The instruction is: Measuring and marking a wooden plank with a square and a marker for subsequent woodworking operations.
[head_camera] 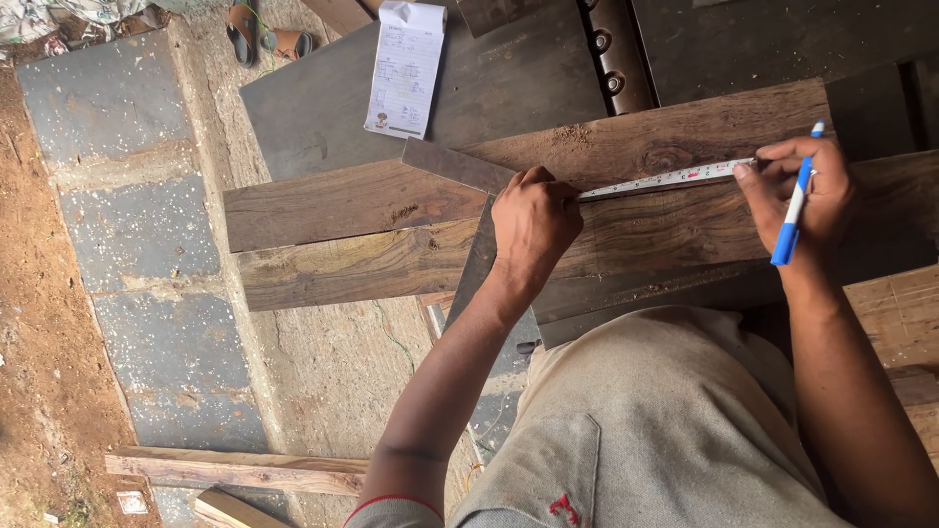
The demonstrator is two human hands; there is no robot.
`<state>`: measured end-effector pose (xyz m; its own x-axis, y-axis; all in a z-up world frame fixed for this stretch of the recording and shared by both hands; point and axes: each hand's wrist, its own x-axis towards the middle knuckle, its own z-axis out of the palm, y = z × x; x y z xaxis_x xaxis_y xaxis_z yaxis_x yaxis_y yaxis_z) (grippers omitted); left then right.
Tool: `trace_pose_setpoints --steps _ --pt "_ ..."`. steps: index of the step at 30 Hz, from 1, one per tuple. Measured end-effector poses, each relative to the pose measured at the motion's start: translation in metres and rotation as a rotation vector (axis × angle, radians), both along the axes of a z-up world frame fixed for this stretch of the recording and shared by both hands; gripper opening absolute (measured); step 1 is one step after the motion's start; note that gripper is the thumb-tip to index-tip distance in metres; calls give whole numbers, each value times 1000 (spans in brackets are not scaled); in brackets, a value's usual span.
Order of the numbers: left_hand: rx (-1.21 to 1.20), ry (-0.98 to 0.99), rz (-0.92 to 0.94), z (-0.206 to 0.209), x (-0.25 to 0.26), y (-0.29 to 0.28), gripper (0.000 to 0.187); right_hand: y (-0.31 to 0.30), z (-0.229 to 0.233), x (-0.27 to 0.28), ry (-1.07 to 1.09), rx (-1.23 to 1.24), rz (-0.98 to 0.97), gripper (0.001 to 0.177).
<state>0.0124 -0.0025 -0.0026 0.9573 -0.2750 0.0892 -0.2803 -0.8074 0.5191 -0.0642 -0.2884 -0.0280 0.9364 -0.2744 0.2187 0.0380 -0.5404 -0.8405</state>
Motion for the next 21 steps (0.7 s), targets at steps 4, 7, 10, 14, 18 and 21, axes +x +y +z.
trace_pose_setpoints --steps 4,7,10,14,18,21 --pt "8 -14 2 -2 -2 -1 11 9 7 6 -98 123 -37 26" --pt "5 -18 10 -1 -2 -1 12 8 -18 4 -353 -27 -12 18" --pt "-9 -12 15 -1 -3 -1 12 36 -10 9 -278 263 167 38" --pt "-9 -22 20 -2 -3 -2 12 66 -18 20 -114 436 322 29" --pt "2 -14 22 -3 -3 -2 11 79 -12 22 81 530 360 14" --pt "-4 -19 20 -1 -2 -1 10 82 -9 24 72 416 339 12"
